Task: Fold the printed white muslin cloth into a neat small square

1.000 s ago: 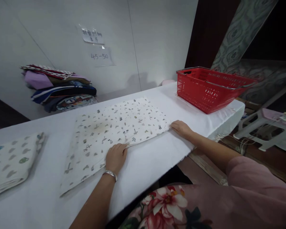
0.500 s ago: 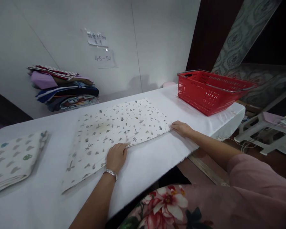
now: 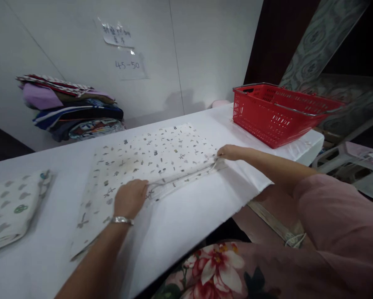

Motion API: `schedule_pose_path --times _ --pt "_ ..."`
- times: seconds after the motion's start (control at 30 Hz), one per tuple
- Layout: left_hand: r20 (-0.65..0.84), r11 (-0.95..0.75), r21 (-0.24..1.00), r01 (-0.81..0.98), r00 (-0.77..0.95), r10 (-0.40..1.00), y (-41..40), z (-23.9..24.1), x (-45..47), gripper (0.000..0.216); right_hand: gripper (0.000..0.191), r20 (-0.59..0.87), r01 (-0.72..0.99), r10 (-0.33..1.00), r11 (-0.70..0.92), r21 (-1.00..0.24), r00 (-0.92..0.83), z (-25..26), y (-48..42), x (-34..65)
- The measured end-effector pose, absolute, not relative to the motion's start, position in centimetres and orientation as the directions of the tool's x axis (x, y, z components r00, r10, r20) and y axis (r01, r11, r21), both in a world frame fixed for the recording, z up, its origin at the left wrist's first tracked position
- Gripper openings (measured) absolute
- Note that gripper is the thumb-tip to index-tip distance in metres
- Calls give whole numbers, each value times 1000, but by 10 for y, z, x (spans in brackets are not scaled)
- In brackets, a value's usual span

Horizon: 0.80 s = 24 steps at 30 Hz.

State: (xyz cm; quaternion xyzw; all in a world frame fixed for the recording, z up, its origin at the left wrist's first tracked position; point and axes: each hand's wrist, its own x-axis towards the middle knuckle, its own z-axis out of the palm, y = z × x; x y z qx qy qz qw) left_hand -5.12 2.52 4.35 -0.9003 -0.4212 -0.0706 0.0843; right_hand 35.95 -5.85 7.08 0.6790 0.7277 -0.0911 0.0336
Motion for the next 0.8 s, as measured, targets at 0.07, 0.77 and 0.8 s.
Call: schedule_pose_path --times 0.07,0.77,0.8 --pt "280 -581 -106 807 585 761 40 62 -51 36 26 -188 989 981 8 -148 -36 90 -39 360" --pt "495 -557 -86 826 520 696 37 61 -57 34 35 384 992 921 104 -72 -69 97 -59 361" --pt "469 -581 -117 806 560 682 36 56 -58 35 35 390 989 915 138 -53 -107 91 -64 362"
